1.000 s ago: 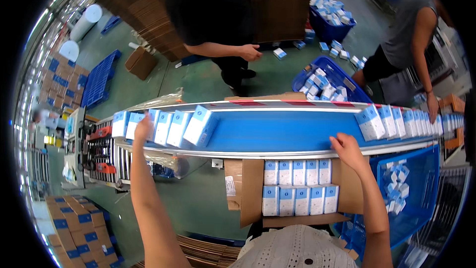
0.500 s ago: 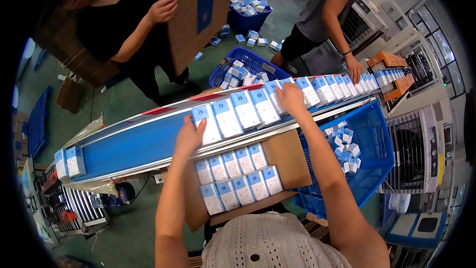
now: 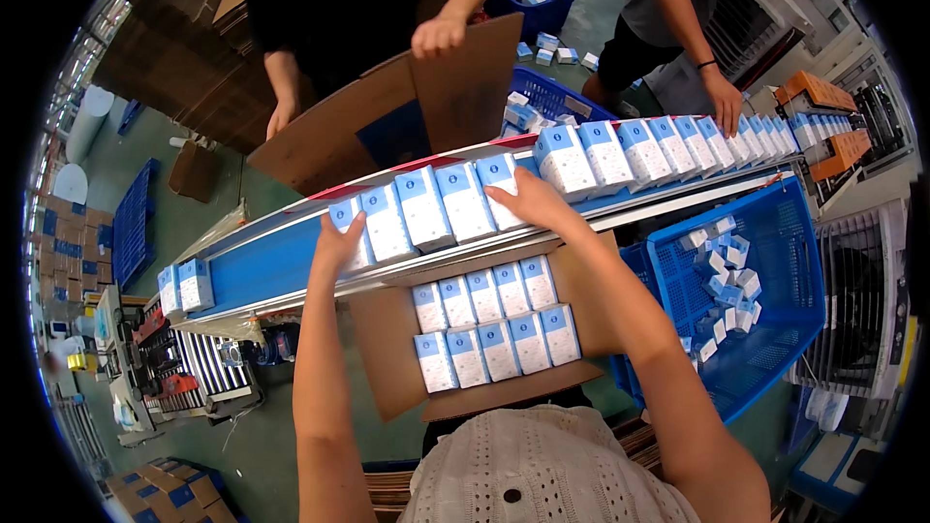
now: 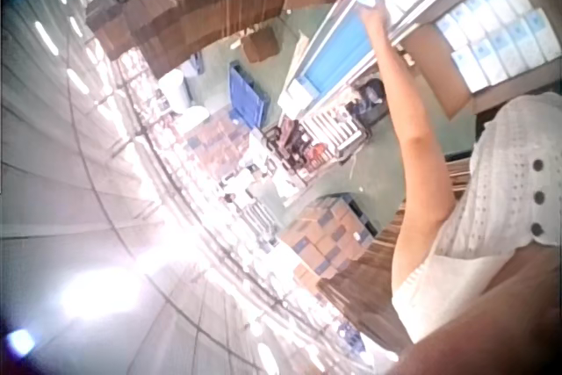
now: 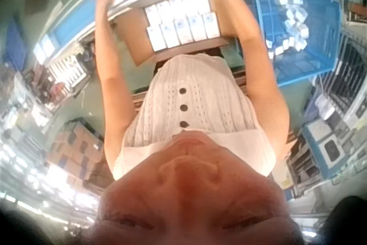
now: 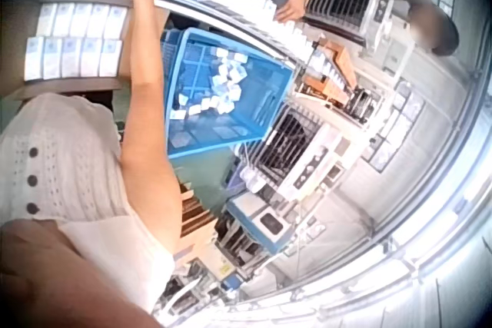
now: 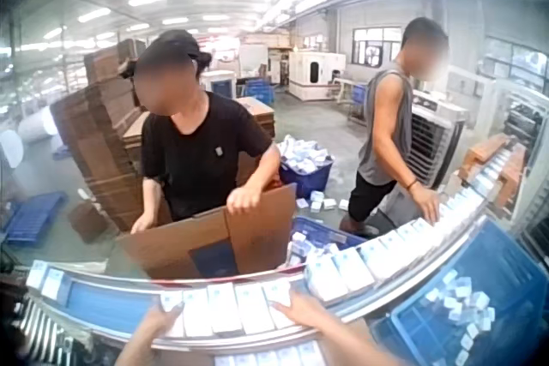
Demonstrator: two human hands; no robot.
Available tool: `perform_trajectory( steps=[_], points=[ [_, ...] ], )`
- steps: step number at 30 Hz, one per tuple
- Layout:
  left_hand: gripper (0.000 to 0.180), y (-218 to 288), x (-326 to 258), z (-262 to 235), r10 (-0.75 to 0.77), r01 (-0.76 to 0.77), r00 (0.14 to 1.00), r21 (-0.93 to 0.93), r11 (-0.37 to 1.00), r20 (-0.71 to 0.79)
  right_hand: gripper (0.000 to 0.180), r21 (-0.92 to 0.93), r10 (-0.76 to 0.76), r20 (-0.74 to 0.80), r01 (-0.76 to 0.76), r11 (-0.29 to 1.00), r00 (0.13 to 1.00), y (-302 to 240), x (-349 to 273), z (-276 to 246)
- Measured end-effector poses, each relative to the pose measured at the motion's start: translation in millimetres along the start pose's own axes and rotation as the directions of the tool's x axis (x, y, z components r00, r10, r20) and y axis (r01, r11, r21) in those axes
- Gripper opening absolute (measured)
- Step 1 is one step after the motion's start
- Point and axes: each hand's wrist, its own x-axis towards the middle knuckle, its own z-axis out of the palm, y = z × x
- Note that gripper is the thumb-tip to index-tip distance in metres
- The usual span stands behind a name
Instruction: The person assembles cardboard boxes, fills them with smaller white and blue product boxes from a conveyor belt, and places the filled boxes onto a machine for sealing.
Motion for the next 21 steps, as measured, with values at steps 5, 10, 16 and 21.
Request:
perform_trajectory(
  steps=[5,10,16,21],
  points=[
    [0.068,-21,11,-15,0.193,-0.201,0.979,-0.141,0.969,-0.069,0.068,0.209,0.007,-0.181,0.032,0.977,0.983,-33,4,14],
    [0.071,30,-90,-19,0.398,-0.467,0.861,-0.182,0.865,-0.316,0.070,0.225,-0.100,-0.360,0.190,0.956,0.928,-37,-84,-44],
    [0.086,-39,-174,85,0.240,-0.261,0.965,-0.481,0.837,-0.104,0.053,0.004,-0.152,-0.337,0.163,0.987,0.929,75,-173,39],
    [0.068,-95,-128,123,0.140,-0.128,0.970,-0.074,0.989,0.197,0.039,-0.300,-0.156,-0.059,0.132,0.945,0.986,81,-155,80]
  ],
)
